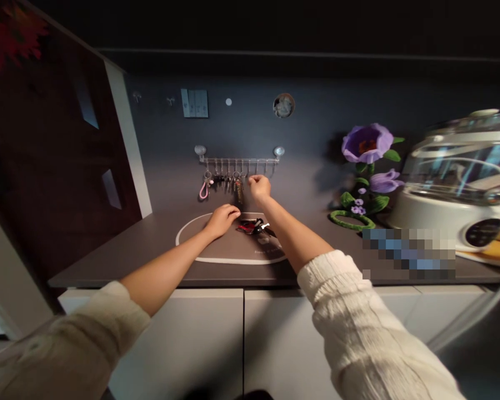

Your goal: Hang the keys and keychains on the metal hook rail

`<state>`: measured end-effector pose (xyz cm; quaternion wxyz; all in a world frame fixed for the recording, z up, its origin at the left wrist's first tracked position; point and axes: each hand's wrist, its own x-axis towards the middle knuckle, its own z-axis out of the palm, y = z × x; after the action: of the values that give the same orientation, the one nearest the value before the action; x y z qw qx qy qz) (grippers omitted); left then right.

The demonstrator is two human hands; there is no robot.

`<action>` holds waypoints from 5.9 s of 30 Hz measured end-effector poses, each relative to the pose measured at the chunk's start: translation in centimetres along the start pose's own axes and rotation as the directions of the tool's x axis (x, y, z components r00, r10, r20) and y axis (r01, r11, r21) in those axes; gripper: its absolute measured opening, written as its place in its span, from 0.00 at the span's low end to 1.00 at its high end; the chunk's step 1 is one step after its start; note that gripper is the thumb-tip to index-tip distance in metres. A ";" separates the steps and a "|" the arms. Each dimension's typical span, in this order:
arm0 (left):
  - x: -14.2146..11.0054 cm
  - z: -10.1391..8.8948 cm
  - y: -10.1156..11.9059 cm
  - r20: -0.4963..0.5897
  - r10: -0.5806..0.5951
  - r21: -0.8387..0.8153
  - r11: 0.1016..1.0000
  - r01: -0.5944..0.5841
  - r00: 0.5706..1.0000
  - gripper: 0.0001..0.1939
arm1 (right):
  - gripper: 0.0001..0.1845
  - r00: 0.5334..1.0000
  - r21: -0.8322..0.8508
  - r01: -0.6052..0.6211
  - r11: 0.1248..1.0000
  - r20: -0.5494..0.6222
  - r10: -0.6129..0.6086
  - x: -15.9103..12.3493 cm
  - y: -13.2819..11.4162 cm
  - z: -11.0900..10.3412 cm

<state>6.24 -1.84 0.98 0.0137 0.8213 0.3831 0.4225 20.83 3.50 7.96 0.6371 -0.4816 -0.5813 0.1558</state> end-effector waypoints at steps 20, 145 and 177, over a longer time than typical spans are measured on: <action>-0.9 -0.4 -0.4 0.274 0.177 -0.054 0.984 -0.169 0.945 0.07 | 0.11 0.919 -0.427 0.318 0.846 0.360 -0.163 -9.1 1.6 -4.0; -0.2 1.2 -0.1 -0.034 -0.113 0.091 0.989 0.116 0.993 0.12 | 0.11 0.932 0.320 -0.362 0.875 0.149 0.331 1.7 -2.9 0.9; -0.2 1.3 -0.6 0.033 -0.116 0.078 0.991 0.113 0.993 0.12 | 0.09 0.937 0.164 -0.318 0.934 0.204 0.283 0.6 0.3 0.4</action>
<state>6.69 -1.15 -0.23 0.0138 0.8058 0.4449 0.3907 20.78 4.25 8.01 0.5955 -0.4848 -0.5365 0.3499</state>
